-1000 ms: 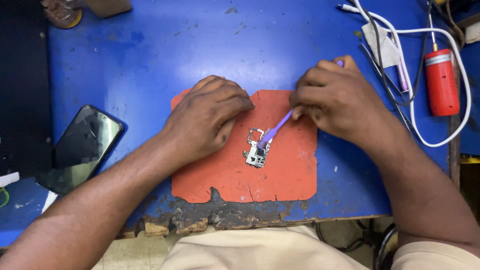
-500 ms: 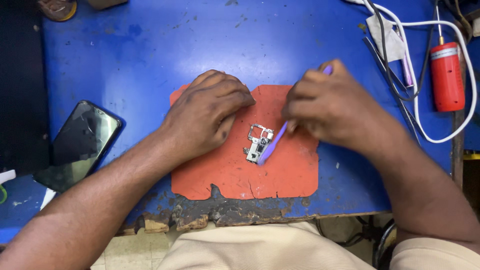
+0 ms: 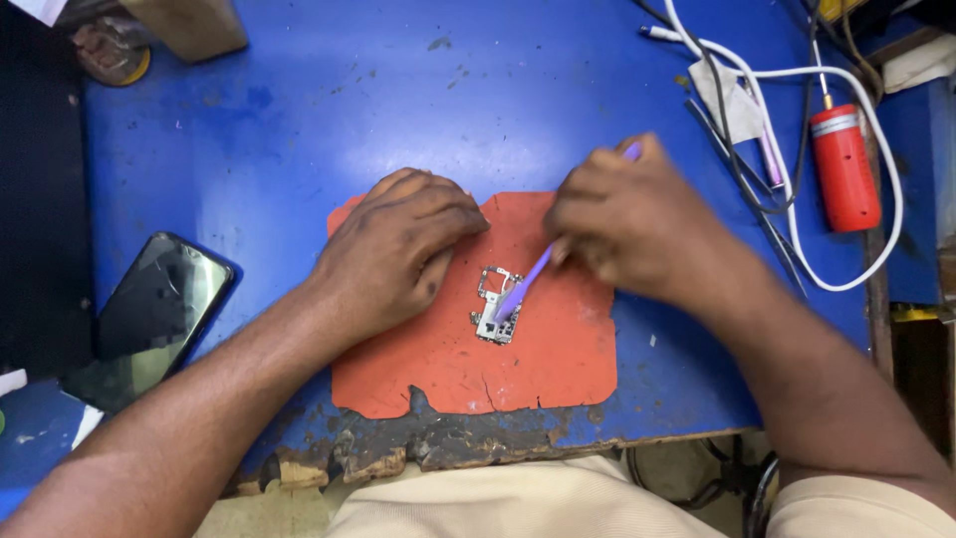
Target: The person uses a purple toothbrush to scrub a small electronic component placed on a red mat. The person holds the component steady with the left hand while scrubbing with the right hand. The component is flipped over once to clean the other side.
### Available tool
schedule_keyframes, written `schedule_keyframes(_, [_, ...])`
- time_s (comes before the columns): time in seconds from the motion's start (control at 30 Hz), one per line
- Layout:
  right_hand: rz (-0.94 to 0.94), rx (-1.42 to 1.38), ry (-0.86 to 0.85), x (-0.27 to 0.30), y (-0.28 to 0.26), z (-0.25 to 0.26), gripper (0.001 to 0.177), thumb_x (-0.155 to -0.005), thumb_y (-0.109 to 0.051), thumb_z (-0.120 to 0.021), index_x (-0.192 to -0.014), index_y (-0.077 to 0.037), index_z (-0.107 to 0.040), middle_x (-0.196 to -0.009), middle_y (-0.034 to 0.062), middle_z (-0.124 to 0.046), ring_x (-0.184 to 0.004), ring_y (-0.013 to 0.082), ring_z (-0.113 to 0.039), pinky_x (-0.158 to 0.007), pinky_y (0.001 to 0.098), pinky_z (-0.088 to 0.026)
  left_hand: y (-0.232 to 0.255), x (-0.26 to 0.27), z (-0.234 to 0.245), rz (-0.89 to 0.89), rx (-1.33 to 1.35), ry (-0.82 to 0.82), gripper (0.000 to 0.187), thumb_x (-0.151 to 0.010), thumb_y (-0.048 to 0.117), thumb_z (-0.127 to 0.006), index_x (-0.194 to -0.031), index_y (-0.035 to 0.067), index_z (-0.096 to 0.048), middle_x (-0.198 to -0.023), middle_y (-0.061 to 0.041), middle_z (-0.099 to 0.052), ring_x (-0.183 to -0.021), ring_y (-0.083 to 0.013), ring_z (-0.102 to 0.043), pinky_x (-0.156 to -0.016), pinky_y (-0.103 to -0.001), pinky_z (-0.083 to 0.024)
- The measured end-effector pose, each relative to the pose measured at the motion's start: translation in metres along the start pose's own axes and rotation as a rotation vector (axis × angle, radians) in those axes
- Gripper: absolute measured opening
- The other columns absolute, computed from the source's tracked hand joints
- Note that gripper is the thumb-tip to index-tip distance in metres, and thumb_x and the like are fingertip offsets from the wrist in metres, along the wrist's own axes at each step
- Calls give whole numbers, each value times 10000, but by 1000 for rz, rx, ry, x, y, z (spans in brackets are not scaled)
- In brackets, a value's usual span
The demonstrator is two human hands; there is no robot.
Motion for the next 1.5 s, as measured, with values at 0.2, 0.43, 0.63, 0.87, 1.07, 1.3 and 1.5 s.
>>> schedule_keyframes(0.2, [-39, 10, 33, -4, -6, 3, 138, -788, -195, -838, -856, -190, -718, -876, -41, -642, -880, 196, -596, -807, 425, -355, 0, 0, -1, 2, 1, -2, 299, -775, -39, -657, -1053, 46, -727, -1113, -82, -707, -1126, -282, -641, -1022, -423, -489])
schedule_keyframes(0.43, [63, -59, -7, -5, -15, 4, 147, -734, -157, -821, -831, -197, -718, -869, -52, -644, -874, 176, -601, -807, 423, -362, 1, 0, -1, 7, -5, -4, 295, -777, -45, -653, -1047, 47, -728, -1107, -78, -709, -1117, -277, -643, -1017, -419, -490])
schedule_keyframes(0.63, [11, 37, 54, -5, -11, 5, 171, -687, -112, -793, -814, -184, -705, -873, -40, -651, -897, 210, -605, -823, 441, -358, 1, 0, -1, 8, -7, -4, 300, -773, -47, -651, -1047, 49, -727, -1112, -78, -708, -1125, -275, -642, -1022, -420, -488])
schedule_keyframes(0.87, [-37, -35, 59, -3, -7, 3, 158, -752, -135, -799, -837, -164, -669, -884, -31, -640, -911, 209, -600, -851, 441, -355, 1, 0, -1, 2, -8, -8, 293, -775, -47, -648, -1043, 43, -724, -1112, -76, -708, -1141, -271, -641, -1034, -421, -484])
schedule_keyframes(1.07, [-11, -28, 13, -1, -4, -3, 163, -723, -153, -813, -800, -169, -670, -848, -32, -637, -880, 207, -599, -830, 443, -354, 1, -1, -1, 24, -6, -22, 283, -779, -44, -647, -1035, 47, -727, -1100, -71, -712, -1132, -266, -643, -1027, -418, -487])
schedule_keyframes(1.3, [-49, -23, 52, 1, -1, -2, 160, -748, -116, -796, -841, -169, -677, -885, -45, -639, -902, 189, -595, -851, 429, -356, 1, 0, -1, 14, -6, -5, 284, -785, -47, -645, -1039, 46, -731, -1104, -76, -712, -1129, -266, -644, -1023, -418, -489])
schedule_keyframes(1.5, [-105, 9, 33, 0, -1, -2, 150, -769, -143, -816, -825, -169, -680, -875, -51, -642, -888, 194, -590, -837, 431, -353, 1, 0, -1, 1, -9, -4, 296, -771, -51, -645, -1040, 43, -726, -1111, -81, -709, -1128, -273, -642, -1028, -420, -488])
Point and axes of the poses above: each hand's wrist, its own x-axis away from the middle knuckle, its own z-axis out of the back of the hand, y = z × x, the point moved 4 cm from there along -x, towards the middle knuckle
